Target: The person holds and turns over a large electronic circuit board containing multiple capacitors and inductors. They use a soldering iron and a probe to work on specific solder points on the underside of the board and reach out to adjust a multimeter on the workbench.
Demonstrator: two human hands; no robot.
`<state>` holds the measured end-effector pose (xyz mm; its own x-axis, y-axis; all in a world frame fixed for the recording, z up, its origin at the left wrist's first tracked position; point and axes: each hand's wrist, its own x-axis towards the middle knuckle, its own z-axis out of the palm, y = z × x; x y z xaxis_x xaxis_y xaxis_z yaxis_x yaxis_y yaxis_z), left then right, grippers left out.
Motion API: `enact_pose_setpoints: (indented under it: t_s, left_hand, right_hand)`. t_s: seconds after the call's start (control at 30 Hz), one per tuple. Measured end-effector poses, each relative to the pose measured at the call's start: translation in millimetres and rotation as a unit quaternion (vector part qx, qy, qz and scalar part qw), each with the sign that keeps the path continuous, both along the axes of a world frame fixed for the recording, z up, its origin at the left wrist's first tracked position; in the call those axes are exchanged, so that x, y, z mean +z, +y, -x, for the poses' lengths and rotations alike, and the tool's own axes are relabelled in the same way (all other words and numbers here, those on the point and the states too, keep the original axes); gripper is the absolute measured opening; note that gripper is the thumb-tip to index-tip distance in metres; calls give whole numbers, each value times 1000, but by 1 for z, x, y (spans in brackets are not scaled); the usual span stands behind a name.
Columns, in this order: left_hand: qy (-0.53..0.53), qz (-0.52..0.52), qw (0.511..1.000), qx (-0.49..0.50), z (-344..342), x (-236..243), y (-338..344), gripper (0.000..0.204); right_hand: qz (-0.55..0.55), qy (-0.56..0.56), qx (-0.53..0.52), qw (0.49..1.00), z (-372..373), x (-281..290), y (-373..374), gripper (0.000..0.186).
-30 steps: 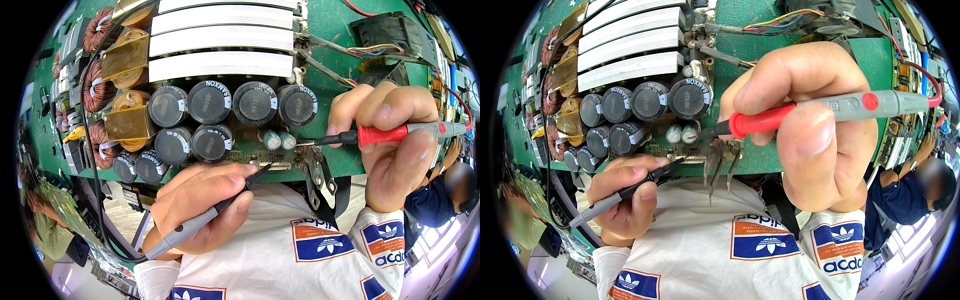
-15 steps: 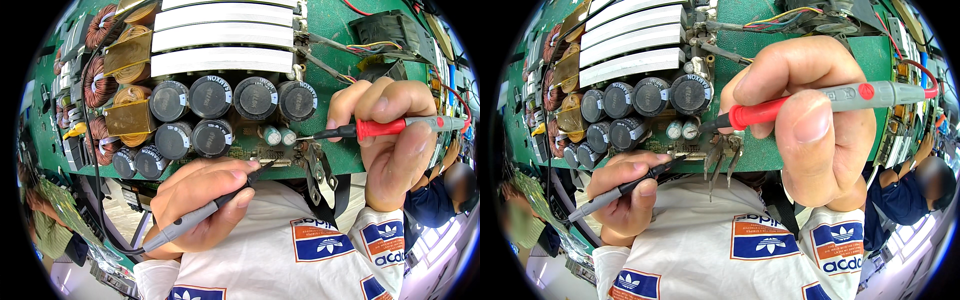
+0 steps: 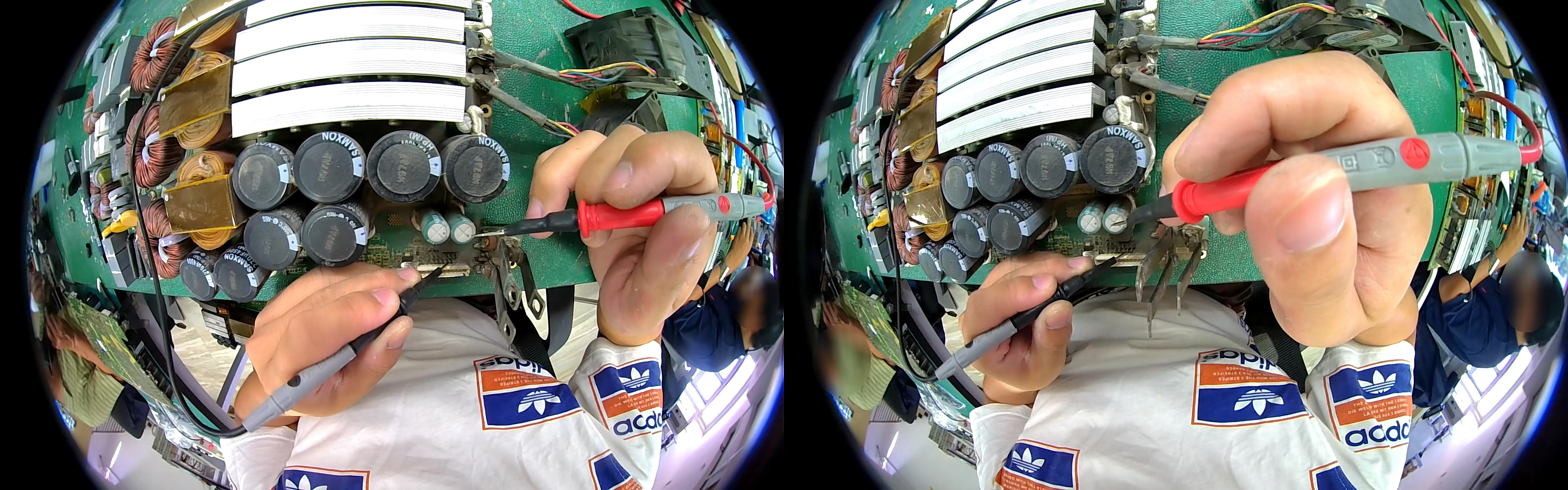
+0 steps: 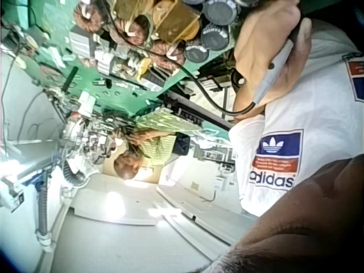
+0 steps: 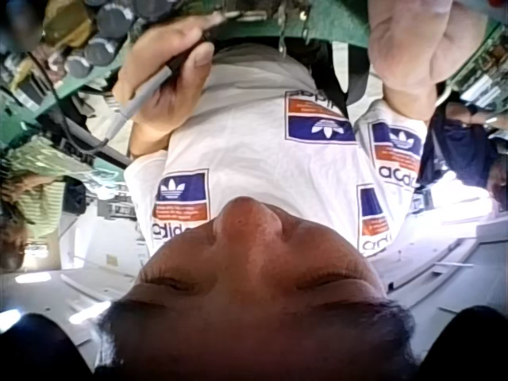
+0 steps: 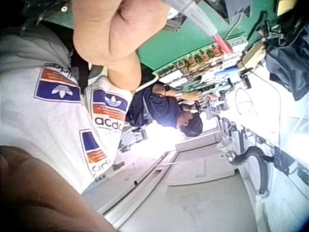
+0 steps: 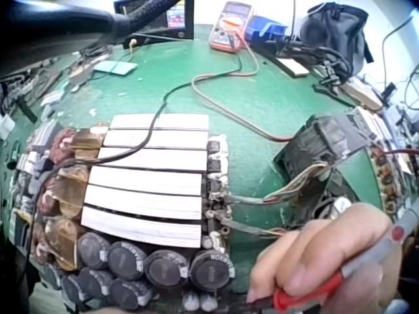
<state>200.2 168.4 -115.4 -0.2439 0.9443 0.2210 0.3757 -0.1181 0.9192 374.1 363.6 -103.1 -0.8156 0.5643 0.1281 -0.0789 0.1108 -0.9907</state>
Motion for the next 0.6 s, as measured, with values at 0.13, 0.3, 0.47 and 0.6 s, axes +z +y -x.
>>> enact_pose_setpoints:
  t_s: [0.13,0.3,0.47,0.6]
  left_hand:
    - [37,-8,999,-27,3,-2,0,41]
    - [57,-20,998,-33,2,-3,-2,44]
    - [72,-21,996,-41,3,-3,-1,44]
    - [68,-23,997,-41,3,-5,-2,43]
  right_hand:
    - [3,7,-7,1000,0,-2,-2,47]
    - [-9,-7,1,1000,1,1,-1,47]
    - [-13,-23,5,1000,2,4,0,47]
    - [1,-12,3,1000,2,3,-2,47]
